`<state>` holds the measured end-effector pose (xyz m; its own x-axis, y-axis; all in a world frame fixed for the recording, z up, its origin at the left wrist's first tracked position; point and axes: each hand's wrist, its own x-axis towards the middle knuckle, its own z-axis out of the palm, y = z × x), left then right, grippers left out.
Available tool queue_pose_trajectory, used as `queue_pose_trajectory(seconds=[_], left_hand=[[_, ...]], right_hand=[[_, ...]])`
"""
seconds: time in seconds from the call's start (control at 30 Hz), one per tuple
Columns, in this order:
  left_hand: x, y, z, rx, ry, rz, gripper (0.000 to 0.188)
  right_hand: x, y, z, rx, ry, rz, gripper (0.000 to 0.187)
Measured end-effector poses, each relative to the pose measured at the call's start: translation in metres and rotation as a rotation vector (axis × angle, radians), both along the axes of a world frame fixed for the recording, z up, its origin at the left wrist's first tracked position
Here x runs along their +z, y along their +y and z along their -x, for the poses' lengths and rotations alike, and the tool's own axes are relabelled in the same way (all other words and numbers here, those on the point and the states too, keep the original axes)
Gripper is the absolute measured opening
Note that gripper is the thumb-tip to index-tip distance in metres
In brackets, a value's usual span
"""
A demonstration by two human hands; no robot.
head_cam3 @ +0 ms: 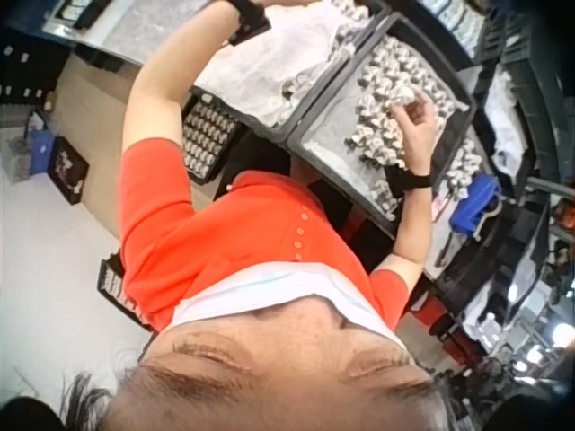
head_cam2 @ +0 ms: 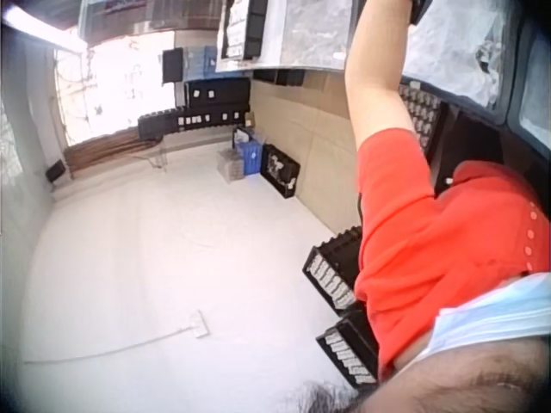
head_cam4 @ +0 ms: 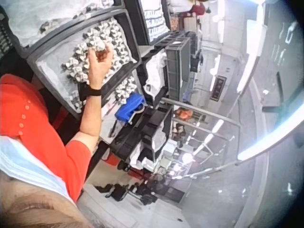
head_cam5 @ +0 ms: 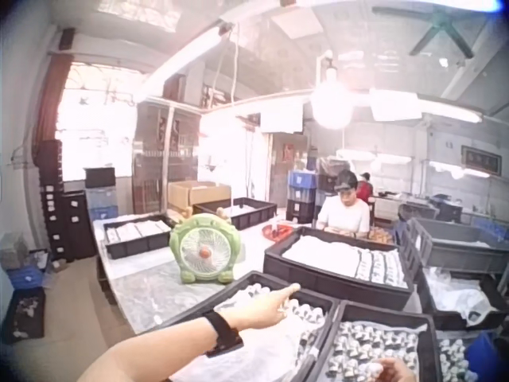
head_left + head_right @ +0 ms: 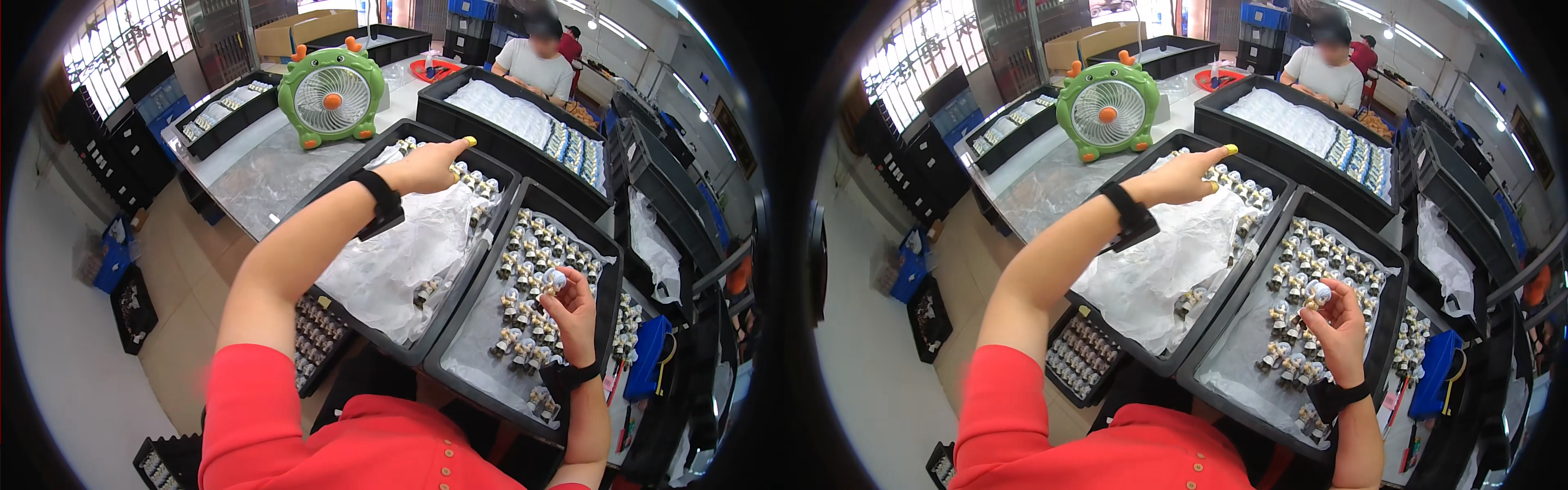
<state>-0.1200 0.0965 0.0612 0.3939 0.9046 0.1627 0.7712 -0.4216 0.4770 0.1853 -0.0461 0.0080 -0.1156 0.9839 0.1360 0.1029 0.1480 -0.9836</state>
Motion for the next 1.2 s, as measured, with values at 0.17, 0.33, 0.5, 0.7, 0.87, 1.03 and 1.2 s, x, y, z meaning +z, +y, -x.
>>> queue_pose_trajectory(seconds=[0.17, 0.33, 0.5, 0.7, 0.87, 1.03, 1.2], left_hand=[[-0.048, 0.044, -0.025, 0.03, 0.072, 0.114, 0.069], [-0.05, 0.042, -0.004, 0.003, 0.099, 0.341, 0.065], [-0.025, 0.013, 0.05, 0.228, 0.258, 0.428, 0.065], [-0.053, 0.001, 0.082, 0.207, 0.26, 0.548, 0.072], [-0.04, -0.028, 0.079, 0.112, 0.241, 0.481, 0.054], [-0.029, -0.069, 0.078, -0.021, 0.369, 0.69, 0.042], [-0.04, -0.085, 0.08, -0.014, 0.474, 0.729, 0.047]], right_hand=[[0.002, 0.0, -0.003, -0.009, 0.01, -0.016, 0.044], [0.001, 0.0, -0.003, 0.015, 0.067, 0.011, 0.044], [0.003, -0.002, 0.001, 0.038, 0.068, 0.015, 0.045], [0.004, -0.003, 0.002, 0.038, 0.056, 0.008, 0.046], [0.001, -0.002, -0.001, 0.019, 0.056, 0.006, 0.045], [0.002, -0.003, 0.001, 0.019, 0.051, 0.017, 0.044], [0.001, -0.003, 0.002, 0.028, 0.028, 0.028, 0.044]])
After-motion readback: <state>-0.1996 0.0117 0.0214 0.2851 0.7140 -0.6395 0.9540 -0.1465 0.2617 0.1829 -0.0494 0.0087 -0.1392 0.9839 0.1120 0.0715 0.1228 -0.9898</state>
